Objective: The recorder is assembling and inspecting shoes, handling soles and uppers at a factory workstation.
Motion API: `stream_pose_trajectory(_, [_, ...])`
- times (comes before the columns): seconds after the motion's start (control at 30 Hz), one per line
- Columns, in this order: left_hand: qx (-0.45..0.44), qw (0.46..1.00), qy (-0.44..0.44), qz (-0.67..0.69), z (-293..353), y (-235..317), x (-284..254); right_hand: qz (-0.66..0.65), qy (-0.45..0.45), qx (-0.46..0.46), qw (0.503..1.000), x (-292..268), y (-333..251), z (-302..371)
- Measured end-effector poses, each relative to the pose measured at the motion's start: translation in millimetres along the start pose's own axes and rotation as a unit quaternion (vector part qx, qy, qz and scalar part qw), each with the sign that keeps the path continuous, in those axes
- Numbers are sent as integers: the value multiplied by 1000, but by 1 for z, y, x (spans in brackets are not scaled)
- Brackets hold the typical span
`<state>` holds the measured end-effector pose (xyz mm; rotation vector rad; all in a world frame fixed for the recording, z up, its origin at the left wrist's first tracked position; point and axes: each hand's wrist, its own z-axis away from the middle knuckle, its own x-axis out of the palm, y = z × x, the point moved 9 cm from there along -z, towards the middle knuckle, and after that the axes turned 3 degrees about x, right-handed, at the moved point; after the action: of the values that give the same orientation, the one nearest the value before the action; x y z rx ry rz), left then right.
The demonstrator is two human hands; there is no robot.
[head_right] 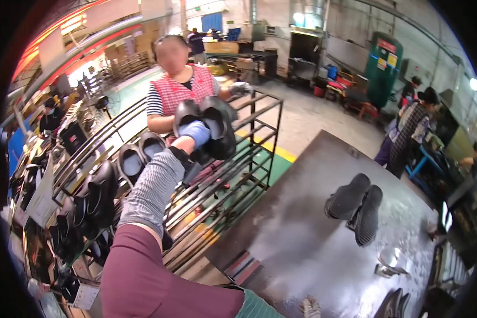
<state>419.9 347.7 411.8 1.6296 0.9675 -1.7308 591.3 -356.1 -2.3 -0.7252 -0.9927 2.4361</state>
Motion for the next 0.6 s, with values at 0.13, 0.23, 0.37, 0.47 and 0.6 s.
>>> stream_pose_trajectory(0.13, [-32, 998, -12, 51, -84, -109, 82, -184, 34, 43, 981, 14, 3, -15])
stream_pose_trajectory(0.23, [-79, 995, -50, 35, -101, -119, 84, -210, 68, 54, 974, 13, -7, -8])
stream_pose_trajectory(0.37, [-113, 992, -14, 58, -92, -41, 16, -201, 128, 58, 970, 11, -48, 33])
stream_pose_trajectory(0.47, [55, 954, 285, 76, -31, 37, -17, -145, 107, 55, 982, 17, -76, 14])
stream_pose_trajectory(0.6, [387, 846, 62, 362, -10, 244, 90, -168, 294, 36, 940, -44, -96, -25])
